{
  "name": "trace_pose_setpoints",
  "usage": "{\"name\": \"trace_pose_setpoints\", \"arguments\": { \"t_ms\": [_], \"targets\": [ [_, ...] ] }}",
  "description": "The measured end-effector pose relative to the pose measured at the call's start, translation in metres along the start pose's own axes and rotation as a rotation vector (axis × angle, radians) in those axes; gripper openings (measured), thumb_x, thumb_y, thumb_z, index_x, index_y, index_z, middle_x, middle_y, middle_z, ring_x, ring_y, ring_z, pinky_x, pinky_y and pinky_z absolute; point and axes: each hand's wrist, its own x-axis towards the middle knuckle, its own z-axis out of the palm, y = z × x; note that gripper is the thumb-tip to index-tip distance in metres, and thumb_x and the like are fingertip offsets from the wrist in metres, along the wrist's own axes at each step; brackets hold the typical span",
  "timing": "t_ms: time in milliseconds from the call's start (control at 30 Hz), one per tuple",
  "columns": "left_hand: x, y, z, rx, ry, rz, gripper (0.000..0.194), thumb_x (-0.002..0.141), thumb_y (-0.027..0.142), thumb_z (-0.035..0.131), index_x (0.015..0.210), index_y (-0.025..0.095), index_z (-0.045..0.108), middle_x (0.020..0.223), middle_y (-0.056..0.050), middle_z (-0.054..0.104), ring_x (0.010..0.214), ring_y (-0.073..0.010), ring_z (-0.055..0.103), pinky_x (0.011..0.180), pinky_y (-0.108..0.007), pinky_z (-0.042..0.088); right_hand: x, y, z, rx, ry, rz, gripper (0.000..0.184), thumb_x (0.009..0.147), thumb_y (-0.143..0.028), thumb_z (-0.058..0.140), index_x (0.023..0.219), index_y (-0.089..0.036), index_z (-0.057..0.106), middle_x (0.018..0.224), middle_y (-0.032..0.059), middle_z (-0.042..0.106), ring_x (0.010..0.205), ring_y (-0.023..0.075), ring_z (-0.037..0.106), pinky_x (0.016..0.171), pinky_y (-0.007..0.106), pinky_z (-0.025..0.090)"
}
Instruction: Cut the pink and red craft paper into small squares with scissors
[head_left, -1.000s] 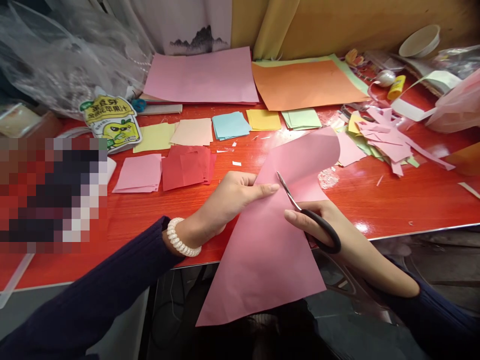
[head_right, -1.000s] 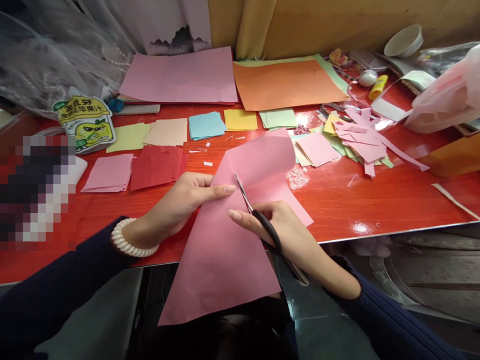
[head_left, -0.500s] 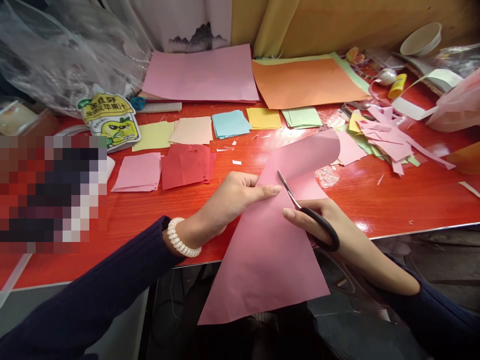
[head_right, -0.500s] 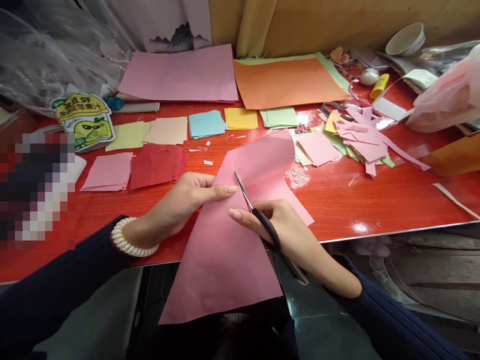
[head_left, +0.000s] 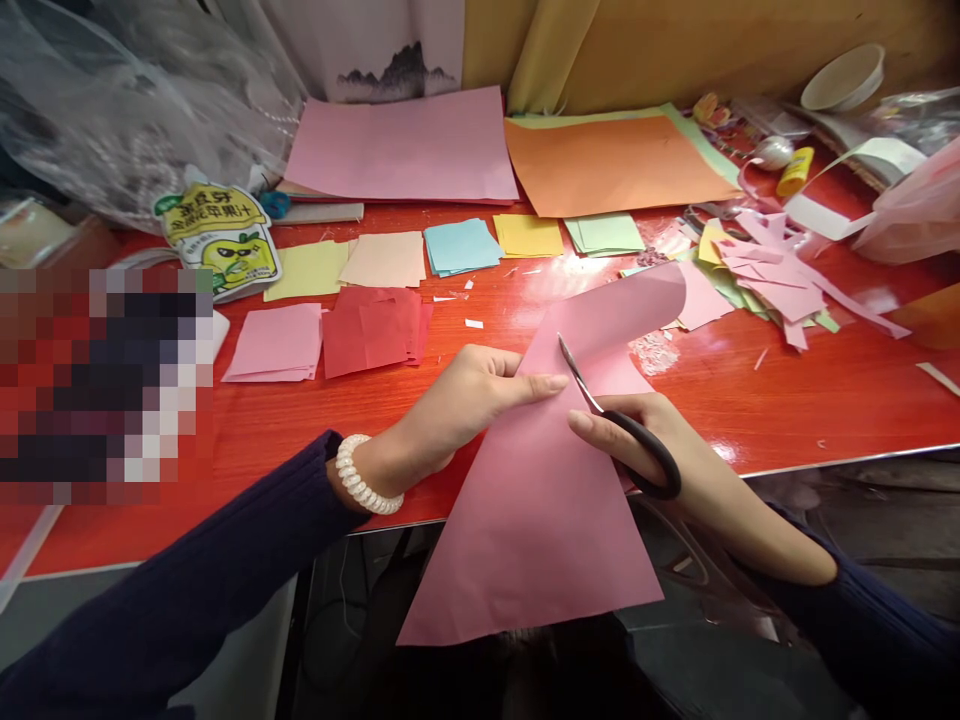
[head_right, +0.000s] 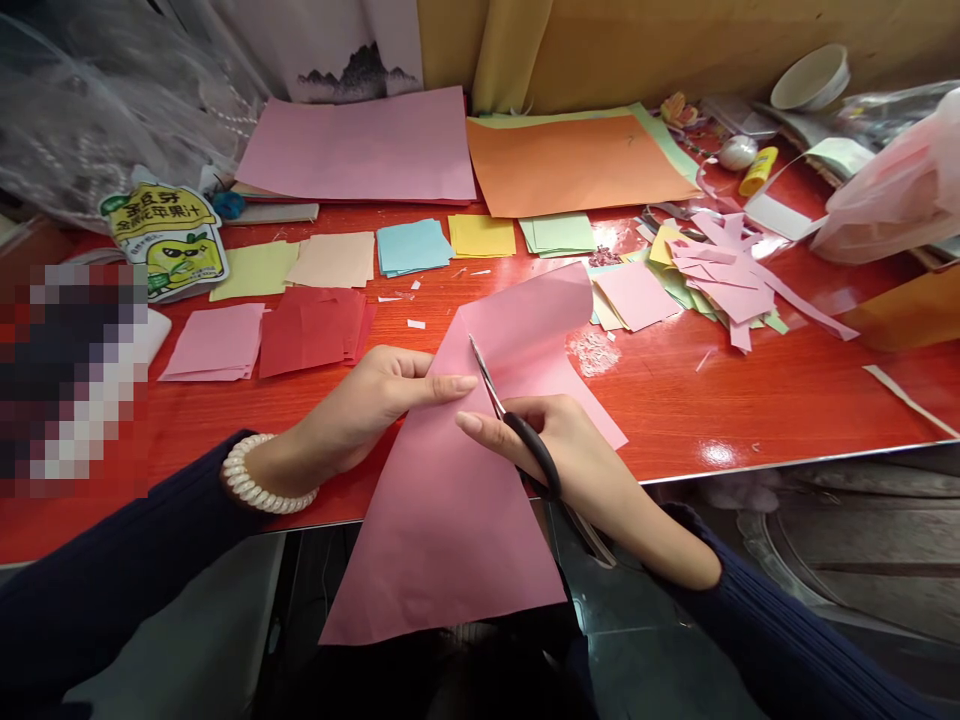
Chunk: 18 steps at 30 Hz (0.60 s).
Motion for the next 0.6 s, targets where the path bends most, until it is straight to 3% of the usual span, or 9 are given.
{"name": "trace_pose_setpoints", "arguments": {
  "t_ms": [300, 467, 600],
  "targets": [
    [0.003, 0.0019, -0.0031, 0.016, -0.017, 0.013, 0.026, 0.076, 0.038, 0.066, 0.081, 0.012, 0.066, 0.082, -0.007, 0.068, 0.071, -0.017, 0.064, 0.059, -0.027, 0.05, -0.0016, -0.0024, -0.0015, 0.013, -0.013, 0.006, 0.048, 0.074, -0.056, 0.062, 0.056, -0.02, 0.037, 0.051, -0.0057, 0.032, 0.044, 0.0076, 0.032, 0.041, 0.022, 0.023],
    [0.0046, 0.0035, -0.002, 0.032, 0.068, 0.126, 0.022, 0.078, 0.036, 0.063, 0.081, 0.014, 0.064, 0.081, -0.004, 0.065, 0.071, -0.014, 0.061, 0.06, -0.024, 0.048, -0.0013, -0.0032, 0.0013, 0.041, -0.022, 0.003, 0.046, 0.074, -0.055, 0.062, 0.057, -0.02, 0.039, 0.052, -0.0049, 0.037, 0.045, 0.0078, 0.035, 0.041, 0.022, 0.028],
    [0.003, 0.0049, 0.0014, 0.078, 0.152, 0.132, 0.023, 0.078, 0.036, 0.062, 0.073, 0.014, 0.063, 0.073, -0.002, 0.062, 0.062, -0.0112, 0.056, 0.052, -0.022, 0.044, -0.0007, -0.001, 0.0034, 0.025, -0.019, 0.006, 0.046, 0.076, -0.056, 0.06, 0.056, -0.019, 0.038, 0.052, -0.0051, 0.036, 0.045, 0.0078, 0.035, 0.041, 0.022, 0.026]
  ]
}}
